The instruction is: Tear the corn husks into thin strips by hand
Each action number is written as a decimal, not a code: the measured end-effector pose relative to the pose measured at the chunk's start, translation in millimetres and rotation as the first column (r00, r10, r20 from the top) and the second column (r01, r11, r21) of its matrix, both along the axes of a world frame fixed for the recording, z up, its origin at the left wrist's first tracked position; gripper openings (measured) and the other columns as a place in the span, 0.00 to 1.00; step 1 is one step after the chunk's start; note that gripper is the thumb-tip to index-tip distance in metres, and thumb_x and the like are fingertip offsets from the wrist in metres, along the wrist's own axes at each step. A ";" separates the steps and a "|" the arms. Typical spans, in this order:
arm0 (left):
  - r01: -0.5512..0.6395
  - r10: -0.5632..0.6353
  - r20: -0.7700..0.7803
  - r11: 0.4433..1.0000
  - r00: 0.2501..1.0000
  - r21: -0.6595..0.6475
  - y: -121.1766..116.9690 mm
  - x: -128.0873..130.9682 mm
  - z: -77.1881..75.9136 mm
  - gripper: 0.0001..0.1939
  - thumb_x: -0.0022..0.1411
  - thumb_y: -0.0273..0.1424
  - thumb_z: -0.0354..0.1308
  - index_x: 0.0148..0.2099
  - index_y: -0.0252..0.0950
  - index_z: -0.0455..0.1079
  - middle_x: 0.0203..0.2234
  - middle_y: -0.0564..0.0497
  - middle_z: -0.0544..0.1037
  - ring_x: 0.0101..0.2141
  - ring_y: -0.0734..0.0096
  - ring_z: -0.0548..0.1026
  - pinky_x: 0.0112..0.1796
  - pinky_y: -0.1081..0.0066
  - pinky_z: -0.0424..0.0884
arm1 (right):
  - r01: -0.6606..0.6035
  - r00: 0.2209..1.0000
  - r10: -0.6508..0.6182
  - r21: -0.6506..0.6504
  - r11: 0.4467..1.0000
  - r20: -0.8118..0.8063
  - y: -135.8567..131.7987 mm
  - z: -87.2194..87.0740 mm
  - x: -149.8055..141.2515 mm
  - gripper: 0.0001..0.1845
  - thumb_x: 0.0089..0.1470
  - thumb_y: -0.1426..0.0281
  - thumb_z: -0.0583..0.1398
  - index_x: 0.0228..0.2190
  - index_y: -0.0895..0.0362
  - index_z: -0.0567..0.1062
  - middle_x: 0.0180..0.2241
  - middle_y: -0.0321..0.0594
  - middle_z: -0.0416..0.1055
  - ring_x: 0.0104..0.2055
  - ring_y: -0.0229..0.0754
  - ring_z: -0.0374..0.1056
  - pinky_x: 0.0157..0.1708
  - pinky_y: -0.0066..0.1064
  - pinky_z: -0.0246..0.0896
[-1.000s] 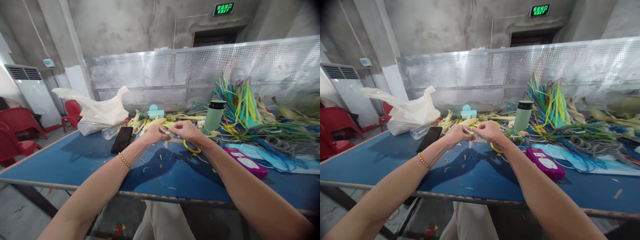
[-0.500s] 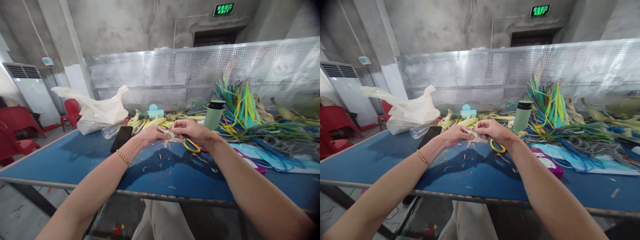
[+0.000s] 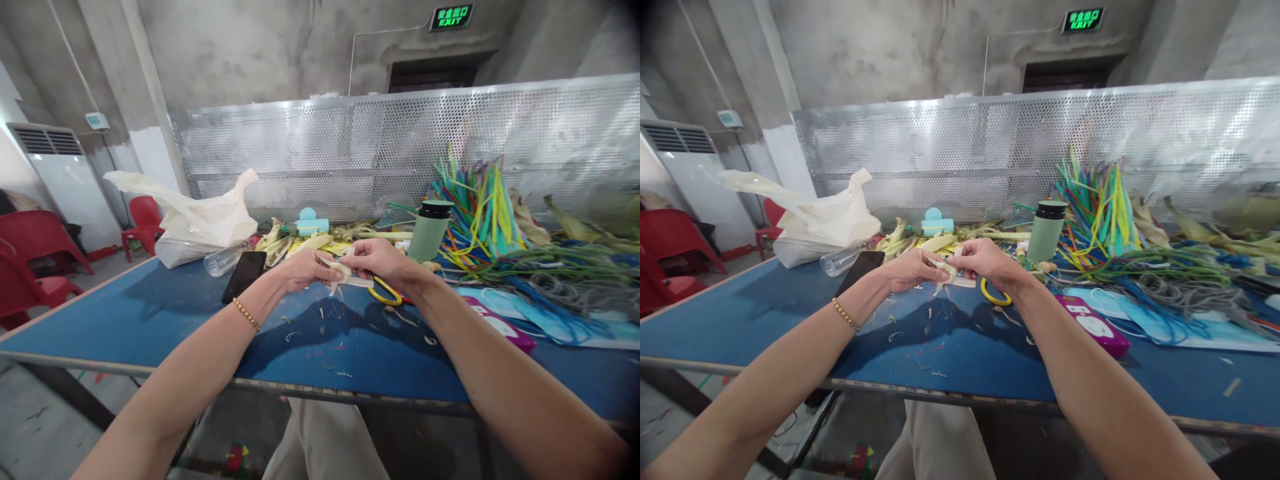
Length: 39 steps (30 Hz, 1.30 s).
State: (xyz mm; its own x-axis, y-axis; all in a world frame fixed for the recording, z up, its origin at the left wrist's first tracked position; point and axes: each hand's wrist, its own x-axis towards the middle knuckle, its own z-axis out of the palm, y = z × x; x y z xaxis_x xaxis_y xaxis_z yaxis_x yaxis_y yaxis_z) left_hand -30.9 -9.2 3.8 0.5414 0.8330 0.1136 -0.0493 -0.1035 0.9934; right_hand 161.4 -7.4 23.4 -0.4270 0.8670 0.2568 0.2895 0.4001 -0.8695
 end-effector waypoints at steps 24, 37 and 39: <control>-0.139 0.141 -0.019 0.987 0.990 0.081 2.4 4.3 -2.8 0.09 0.41 0.24 0.69 0.25 0.28 0.71 0.19 0.52 0.71 0.21 0.80 0.66 0.24 0.73 0.61 | 0.050 0.996 -0.063 0.202 0.978 0.060 6.3 -7.0 -5.7 0.16 0.45 0.59 0.64 0.23 0.59 0.71 0.20 0.33 0.64 0.21 0.33 0.57 0.22 0.27 0.48; -0.379 0.369 0.189 0.925 0.910 0.015 13.8 6.4 -9.9 0.10 0.42 0.24 0.68 0.30 0.29 0.73 0.23 0.51 0.74 0.22 0.79 0.66 0.25 0.74 0.61 | 0.145 0.932 -0.305 0.569 0.809 0.197 -11.3 4.6 -13.4 0.19 0.53 0.60 0.58 0.18 0.58 0.72 0.16 0.36 0.66 0.20 0.34 0.57 0.23 0.29 0.48; -0.382 0.370 0.235 0.924 0.899 0.007 14.7 6.6 -10.7 0.11 0.42 0.24 0.68 0.31 0.28 0.74 0.22 0.51 0.74 0.22 0.80 0.66 0.25 0.74 0.60 | 0.090 0.914 -0.290 0.556 0.826 0.282 -12.3 1.1 -16.9 0.23 0.55 0.59 0.56 0.14 0.58 0.71 0.14 0.35 0.65 0.19 0.34 0.56 0.22 0.29 0.46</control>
State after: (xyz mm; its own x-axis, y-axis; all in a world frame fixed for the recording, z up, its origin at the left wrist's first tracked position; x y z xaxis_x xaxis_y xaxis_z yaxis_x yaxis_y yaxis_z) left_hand -24.3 5.5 -6.8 0.1441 0.9592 0.2434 -0.2183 -0.2091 0.9532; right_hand 144.5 -19.6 24.5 -0.4133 0.7163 0.5622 0.6440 0.6665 -0.3757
